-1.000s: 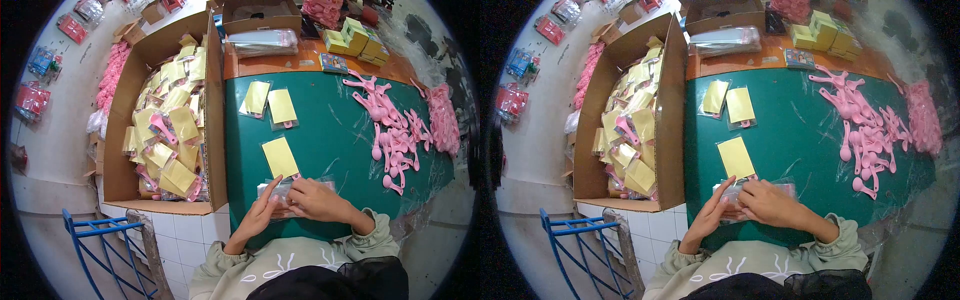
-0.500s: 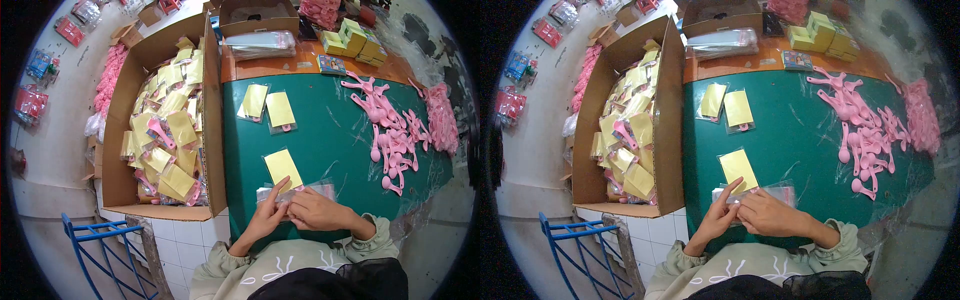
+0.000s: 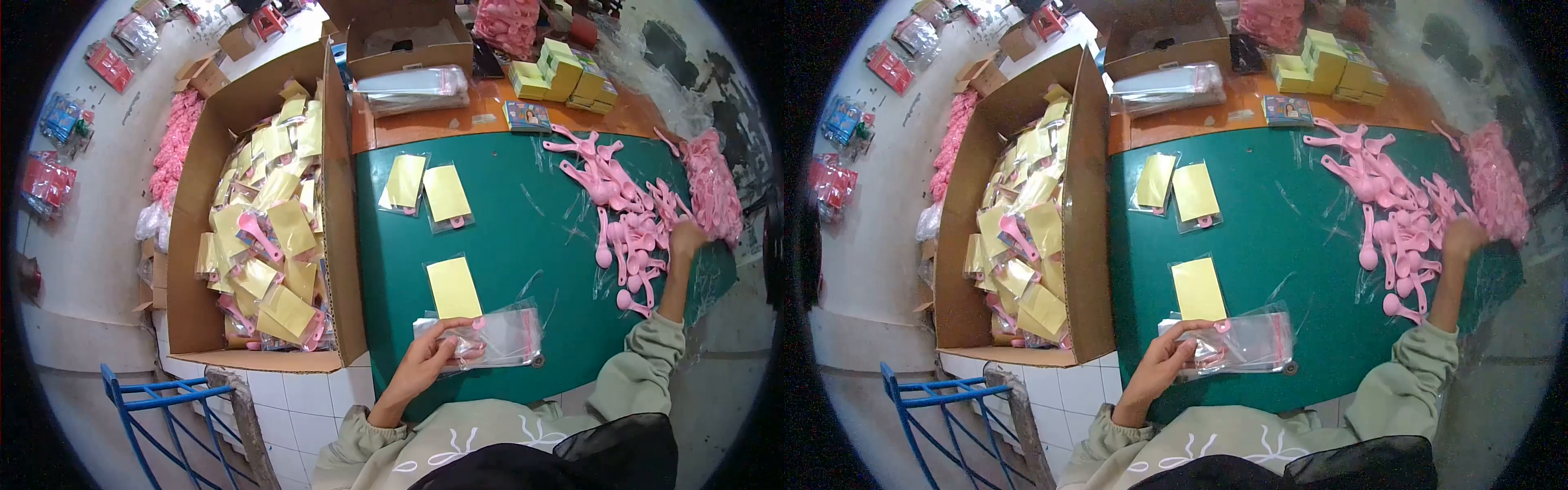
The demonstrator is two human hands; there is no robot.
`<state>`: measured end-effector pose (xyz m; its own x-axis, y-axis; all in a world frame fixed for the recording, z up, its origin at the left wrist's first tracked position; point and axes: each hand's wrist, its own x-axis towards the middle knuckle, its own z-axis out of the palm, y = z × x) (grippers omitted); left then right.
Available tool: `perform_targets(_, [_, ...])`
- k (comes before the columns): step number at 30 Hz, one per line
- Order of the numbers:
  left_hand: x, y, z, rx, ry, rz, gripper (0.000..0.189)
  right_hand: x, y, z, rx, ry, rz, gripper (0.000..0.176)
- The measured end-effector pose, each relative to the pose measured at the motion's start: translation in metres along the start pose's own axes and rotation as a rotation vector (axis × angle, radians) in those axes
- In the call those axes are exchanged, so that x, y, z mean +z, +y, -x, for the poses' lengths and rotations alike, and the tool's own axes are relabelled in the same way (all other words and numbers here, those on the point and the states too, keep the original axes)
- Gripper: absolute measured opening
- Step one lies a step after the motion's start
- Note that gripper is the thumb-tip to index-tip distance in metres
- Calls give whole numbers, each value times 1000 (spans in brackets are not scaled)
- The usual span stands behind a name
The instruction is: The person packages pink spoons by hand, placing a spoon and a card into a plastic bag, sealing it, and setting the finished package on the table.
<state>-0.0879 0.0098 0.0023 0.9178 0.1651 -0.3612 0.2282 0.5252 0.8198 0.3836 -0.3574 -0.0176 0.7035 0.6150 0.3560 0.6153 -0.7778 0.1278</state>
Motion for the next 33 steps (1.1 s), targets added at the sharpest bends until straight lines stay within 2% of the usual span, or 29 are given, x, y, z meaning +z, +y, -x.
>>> perform_targets(1, [0,2,1,-13,-1,-7,31,-21,-21,6,35,-39,-139,19])
perform_targets(3, [2,3,1,-17,15,41,31,-88,-114,10,132,-180,-650,25])
perform_targets(4, [3,3,1,-30,22,61,30,-113,-166,16,85,-262,-789,29])
perform_targets(5, [4,2,0,-29,28,53,30,-108,-208,27,-52,-192,-621,42])
perform_targets(6, [4,2,1,-22,7,66,30,-130,-254,28,-262,-287,-783,52])
perform_targets(7, [5,4,1,-14,-15,77,31,-130,-288,37,-411,-279,-889,60])
perform_targets(9, [4,1,4,-19,-43,91,31,-126,-338,58,-453,-385,-1058,49])
perform_targets(12, [-1,1,11,-43,-53,137,30,-102,-367,71,-538,-225,-1109,31])
perform_targets(13, [1,8,16,-47,-51,181,30,-105,-369,67,-576,-147,-1064,17])
perform_targets(14, [1,12,19,-50,-49,227,29,-106,-370,68,-546,-168,-1117,17])
perform_targets(17, [0,3,23,81,111,-86,22,-105,-369,74,-468,-228,-1240,18])
perform_targets(20, [2,-2,16,213,147,-663,20,-107,-367,76,-391,-295,-1295,18])
perform_targets(21, [5,-1,14,258,222,-754,17,-109,-366,76,-343,-335,-1310,17])
perform_targets(25, [5,1,10,356,303,-780,12,-108,-370,85,2,-564,-1556,13])
perform_targets(28, [5,-4,6,371,339,-693,10,-103,-383,91,291,-627,-1853,12])
perform_targets(31, [5,-4,6,352,380,-673,10,-99,-388,94,370,-628,-1725,17])
perform_targets(33, [3,-4,6,301,391,-648,10,-106,-395,90,430,-554,-1716,18])
